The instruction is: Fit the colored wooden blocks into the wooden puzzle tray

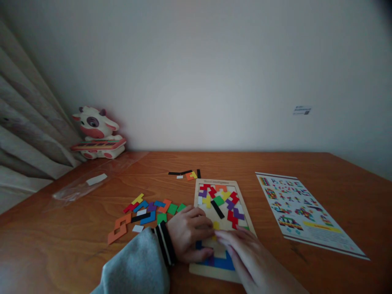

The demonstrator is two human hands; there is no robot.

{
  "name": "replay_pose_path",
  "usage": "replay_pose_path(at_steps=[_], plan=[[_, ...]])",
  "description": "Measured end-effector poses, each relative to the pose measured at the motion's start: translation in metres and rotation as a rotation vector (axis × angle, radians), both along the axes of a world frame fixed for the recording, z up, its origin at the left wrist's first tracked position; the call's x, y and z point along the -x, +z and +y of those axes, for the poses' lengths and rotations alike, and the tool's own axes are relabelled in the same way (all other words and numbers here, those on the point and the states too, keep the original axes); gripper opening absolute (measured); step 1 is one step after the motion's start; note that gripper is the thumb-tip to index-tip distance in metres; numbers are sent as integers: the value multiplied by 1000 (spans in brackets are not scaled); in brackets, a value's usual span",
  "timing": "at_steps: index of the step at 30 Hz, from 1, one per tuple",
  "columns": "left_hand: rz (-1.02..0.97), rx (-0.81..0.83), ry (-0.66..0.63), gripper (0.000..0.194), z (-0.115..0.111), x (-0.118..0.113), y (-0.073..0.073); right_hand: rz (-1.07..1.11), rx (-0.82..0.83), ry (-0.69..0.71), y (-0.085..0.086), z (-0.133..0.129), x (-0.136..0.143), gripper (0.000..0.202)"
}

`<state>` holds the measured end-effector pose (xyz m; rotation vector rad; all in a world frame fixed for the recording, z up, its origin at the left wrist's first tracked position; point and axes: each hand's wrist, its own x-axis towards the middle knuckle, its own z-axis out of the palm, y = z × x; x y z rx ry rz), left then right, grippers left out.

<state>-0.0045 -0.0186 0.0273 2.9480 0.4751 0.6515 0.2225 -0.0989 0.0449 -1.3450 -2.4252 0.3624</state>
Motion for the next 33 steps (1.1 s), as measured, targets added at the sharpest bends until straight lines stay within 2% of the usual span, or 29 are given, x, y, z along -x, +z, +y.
replay_pose_path(at_steps=[3, 6, 12, 17, 21, 28, 33], plan=[[11, 23, -4, 45, -1, 0, 2, -1, -54, -6, -3, 2, -3, 50], [41, 47, -23, 44, -1, 2, 3, -28, -105, -18, -5, 2, -4, 49], [42, 87, 11, 51, -2, 4, 4, -7, -23, -24, 2, -1, -5, 36], [58, 108, 2, 58, -5, 4, 6, 30, 5, 3, 0, 2, -7, 38], [48, 117, -2, 56, -4, 6, 5, 11, 35, 9, 0, 2, -7, 41], [-41, 117, -32, 50, -3, 7, 0, 23, 111, 19, 9, -1, -3, 38], [-84, 128, -54, 44, -3, 6, -4, 89, 55, 27, 8, 4, -17, 43]])
